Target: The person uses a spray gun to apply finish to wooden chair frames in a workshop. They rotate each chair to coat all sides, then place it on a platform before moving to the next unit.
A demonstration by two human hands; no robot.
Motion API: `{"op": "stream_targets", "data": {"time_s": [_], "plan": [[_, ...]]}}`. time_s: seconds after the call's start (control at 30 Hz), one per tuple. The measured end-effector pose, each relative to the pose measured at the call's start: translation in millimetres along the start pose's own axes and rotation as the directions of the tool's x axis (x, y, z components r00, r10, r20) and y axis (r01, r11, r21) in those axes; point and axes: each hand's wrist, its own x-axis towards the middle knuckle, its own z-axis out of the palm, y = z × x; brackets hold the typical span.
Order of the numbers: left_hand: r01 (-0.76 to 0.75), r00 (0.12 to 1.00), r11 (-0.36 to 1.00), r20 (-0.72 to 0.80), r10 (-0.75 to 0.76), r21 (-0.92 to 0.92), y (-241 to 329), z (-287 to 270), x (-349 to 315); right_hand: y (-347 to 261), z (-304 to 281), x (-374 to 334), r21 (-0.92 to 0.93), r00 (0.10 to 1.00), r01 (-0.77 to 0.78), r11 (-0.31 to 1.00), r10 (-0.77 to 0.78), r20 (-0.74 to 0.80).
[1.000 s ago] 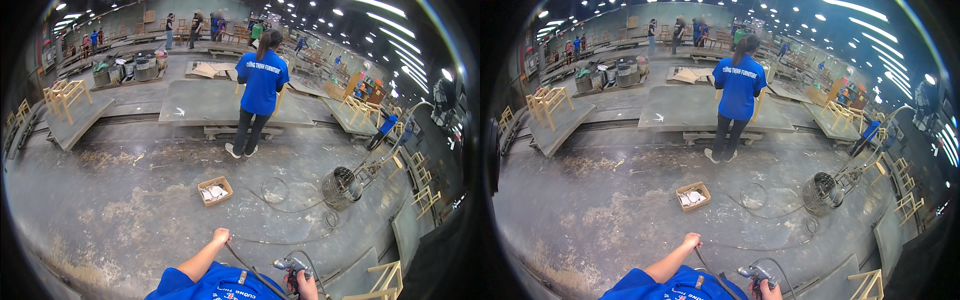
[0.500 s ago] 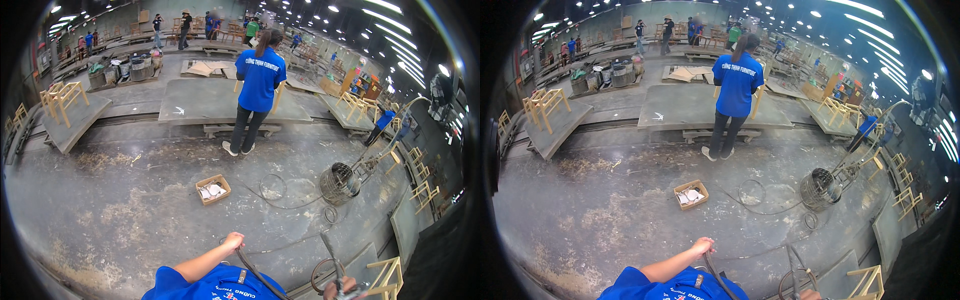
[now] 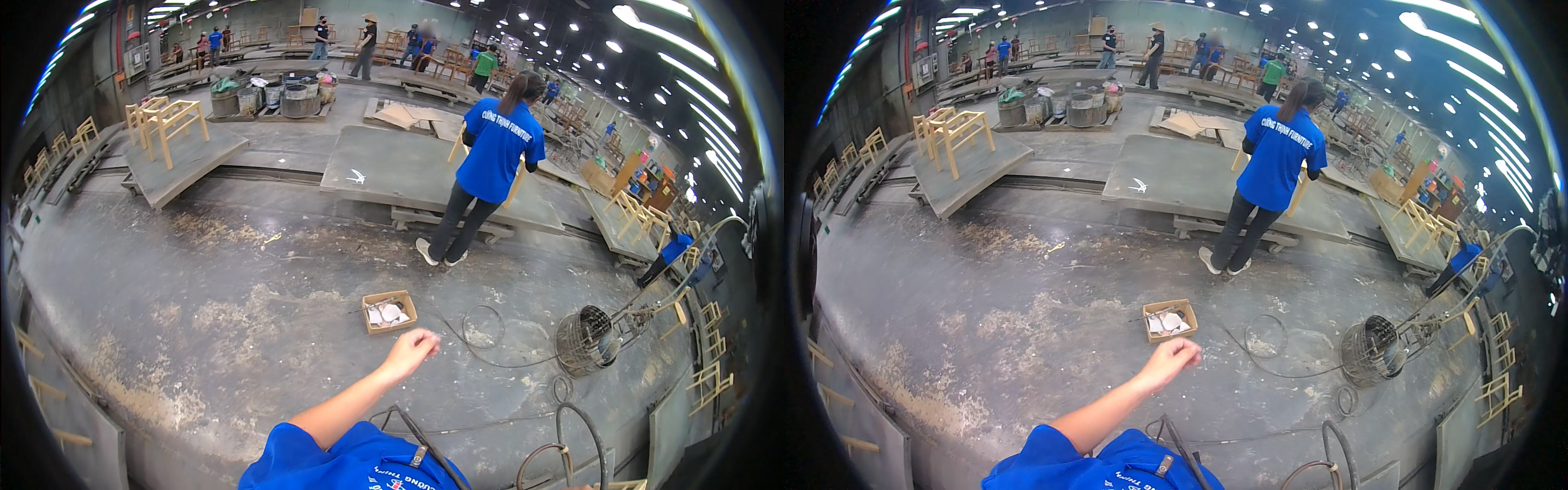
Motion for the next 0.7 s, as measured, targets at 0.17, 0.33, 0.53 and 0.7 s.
{"op": "stream_targets", "data": {"time_s": [0.17,0.33,0.53,0.7], "plan": [[-0.277,0.901,0.94,0.287,0.327,-0.201,158,14,-26,24,8,0,0.015,0.971,0.204,0.979,-0.2,-0.13],[-0.569,0.481,0.703,0.52,0.706,-0.427,277,26,-77,47,23,-16,-0.156,0.823,0.436,0.886,-0.463,-0.331],[-0.529,0.209,0.558,0.539,0.816,-0.639,338,30,-120,35,17,-13,-0.174,0.941,0.317,0.932,-0.332,-0.067],[-0.45,0.191,0.541,0.515,0.836,-0.711,345,47,-127,17,19,9,-0.288,0.929,0.319,0.903,-0.358,-0.093]]}}
